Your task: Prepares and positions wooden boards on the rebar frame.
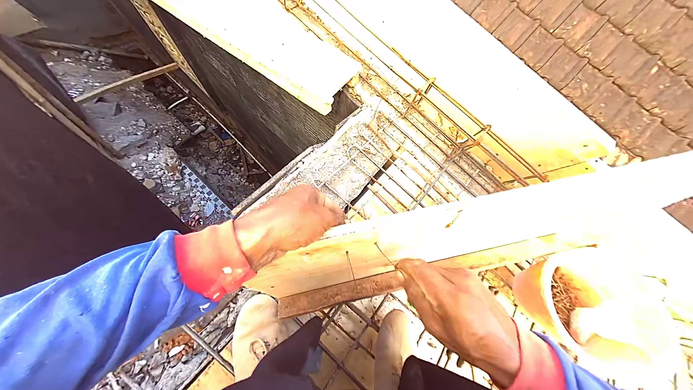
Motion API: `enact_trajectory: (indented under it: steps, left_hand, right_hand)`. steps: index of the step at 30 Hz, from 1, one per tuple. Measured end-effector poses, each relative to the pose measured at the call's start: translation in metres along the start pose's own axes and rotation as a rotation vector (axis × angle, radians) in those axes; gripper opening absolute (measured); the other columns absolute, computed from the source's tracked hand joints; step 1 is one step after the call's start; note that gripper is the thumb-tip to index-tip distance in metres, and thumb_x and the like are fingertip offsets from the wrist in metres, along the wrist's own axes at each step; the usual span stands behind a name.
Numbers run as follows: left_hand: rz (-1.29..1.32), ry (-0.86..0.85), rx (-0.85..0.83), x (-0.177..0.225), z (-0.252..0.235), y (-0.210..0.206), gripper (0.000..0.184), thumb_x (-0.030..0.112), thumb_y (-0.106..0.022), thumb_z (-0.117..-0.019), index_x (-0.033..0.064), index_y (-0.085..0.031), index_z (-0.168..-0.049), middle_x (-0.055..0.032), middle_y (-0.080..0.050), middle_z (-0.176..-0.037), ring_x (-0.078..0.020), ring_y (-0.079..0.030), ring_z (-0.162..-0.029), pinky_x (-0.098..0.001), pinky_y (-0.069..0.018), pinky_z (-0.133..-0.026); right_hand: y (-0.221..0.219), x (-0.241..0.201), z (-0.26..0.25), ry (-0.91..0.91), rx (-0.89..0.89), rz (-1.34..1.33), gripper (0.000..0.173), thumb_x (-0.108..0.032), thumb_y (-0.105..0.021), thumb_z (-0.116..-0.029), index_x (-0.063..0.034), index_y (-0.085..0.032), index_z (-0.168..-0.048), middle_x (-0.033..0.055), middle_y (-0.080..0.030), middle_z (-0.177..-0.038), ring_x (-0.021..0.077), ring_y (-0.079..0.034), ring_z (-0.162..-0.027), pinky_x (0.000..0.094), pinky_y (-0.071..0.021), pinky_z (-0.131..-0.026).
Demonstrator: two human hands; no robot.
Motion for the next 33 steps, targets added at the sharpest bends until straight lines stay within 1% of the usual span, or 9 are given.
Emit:
enact_trajectory:
  steps: [5, 9, 13, 16, 19, 22, 27, 29, 33]
  left_hand:
    - [0.004, -0.026, -0.009, -0.002, -0.003, 0.0, 0.028, 0.022, -0.062, -0.1032, 0.0092, -0.074, -0.082, -0.0096, -0.068, -0.068, -0.0173, -0.062, -0.056, -0.0315, -0.0501, -0.05]
    - [0.044, 0.006, -0.008, -0.001, -0.005, 0.002, 0.022, 0.021, -0.064, -0.1024, 0.0092, -0.076, -0.089, -0.0099, -0.071, -0.072, -0.0175, -0.066, -0.059, -0.0316, -0.0541, -0.053]
    - [-0.028, -0.054, -0.001, -0.005, 0.0, -0.001, 0.023, 0.025, -0.062, -0.1031, 0.0138, -0.077, -0.09, -0.0069, -0.068, -0.069, -0.0151, -0.061, -0.055, -0.0299, -0.0494, -0.049]
    - [-0.047, -0.079, -0.007, -0.009, 0.003, -0.007, 0.022, 0.026, -0.063, -0.1031, 0.0151, -0.077, -0.09, -0.005, -0.069, -0.07, -0.0141, -0.062, -0.056, -0.0291, -0.0497, -0.05]
    - [-0.032, -0.059, -0.031, -0.011, 0.008, -0.012, 0.018, 0.028, -0.069, -0.1001, 0.0158, -0.078, -0.09, -0.0041, -0.072, -0.075, -0.0142, -0.066, -0.064, -0.0304, -0.0535, -0.057]
    - [-0.069, -0.051, -0.044, -0.012, 0.016, -0.018, 0.018, 0.03, -0.069, -0.1, 0.0198, -0.078, -0.089, 0.0008, -0.073, -0.08, -0.011, -0.067, -0.069, -0.0303, -0.0539, -0.062]
    - [-0.162, -0.076, -0.008, -0.018, 0.025, -0.025, 0.015, 0.037, -0.068, -0.0987, 0.0277, -0.079, -0.092, 0.0088, -0.074, -0.082, -0.006, -0.068, -0.074, -0.0325, -0.0566, -0.066]
    - [-0.193, -0.077, 0.006, -0.02, 0.028, -0.027, 0.016, 0.04, -0.067, -0.0983, 0.0296, -0.079, -0.093, 0.0099, -0.073, -0.082, -0.0064, -0.068, -0.075, -0.0363, -0.0557, -0.067]
    - [-0.309, -0.07, -0.072, -0.015, 0.025, -0.027, 0.02, 0.042, -0.064, -0.1003, 0.0282, -0.076, -0.095, 0.0089, -0.072, -0.084, -0.0076, -0.067, -0.078, -0.0377, -0.0549, -0.07]
  right_hand:
    - [-0.009, 0.001, -0.036, -0.38, -0.232, -0.28, 0.029, -0.033, -0.045, -0.1085, -0.0165, -0.068, -0.102, -0.0073, -0.068, -0.07, 0.0038, -0.066, -0.058, 0.0248, -0.0585, -0.055]
    - [0.01, 0.009, -0.013, -0.279, -0.31, -0.067, 0.037, -0.047, -0.043, -0.1056, -0.0218, -0.07, -0.104, -0.0068, -0.06, -0.07, 0.0083, -0.059, -0.062, 0.0344, -0.049, -0.054]
    - [0.016, 0.013, -0.006, -0.269, -0.331, -0.044, 0.031, -0.033, -0.041, -0.1082, -0.0197, -0.069, -0.106, -0.0088, -0.068, -0.072, 0.0049, -0.066, -0.06, 0.0291, -0.056, -0.053]
    - [-0.002, 0.001, -0.022, -0.377, -0.528, -0.049, 0.03, -0.03, -0.041, -0.1081, -0.011, -0.064, -0.11, 0.0022, -0.067, -0.074, 0.0183, -0.069, -0.066, 0.0399, -0.0582, -0.062]
    - [0.01, -0.013, -0.021, -0.298, -0.68, 0.097, 0.05, -0.054, -0.044, -0.1054, -0.0088, -0.058, -0.122, 0.0079, -0.066, -0.081, 0.0282, -0.069, -0.074, 0.0487, -0.0573, -0.065]
    - [0.07, -0.028, -0.026, -0.154, -0.474, 0.251, 0.068, -0.074, -0.044, -0.0968, -0.013, -0.068, -0.114, 0.0046, -0.072, -0.092, 0.024, -0.072, -0.085, 0.049, -0.0586, -0.069]
    - [0.129, -0.041, -0.076, 0.046, -0.272, 0.336, 0.034, -0.051, -0.045, -0.1035, -0.0319, -0.074, -0.099, -0.017, -0.06, -0.073, -0.0015, -0.055, -0.058, 0.0252, -0.0445, -0.046]
    - [0.1, -0.028, -0.1, -0.006, -0.505, 0.287, 0.035, -0.05, -0.046, -0.1033, -0.034, -0.073, -0.089, -0.0165, -0.057, -0.067, -0.0008, -0.053, -0.056, 0.0269, -0.0436, -0.047]
    - [0.012, 0.001, -0.106, -0.401, -1.084, 0.01, 0.056, -0.061, -0.049, -0.1022, -0.0137, -0.07, -0.08, 0.0004, -0.06, -0.066, 0.013, -0.058, -0.061, 0.0397, -0.0466, -0.058]
Point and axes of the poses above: each hand's wrist, its own z-axis away from the middle knuckle, its own y-axis out of the back of the hand, x = y × z, the point moved 6 cm from there along -z, towards the middle knuckle
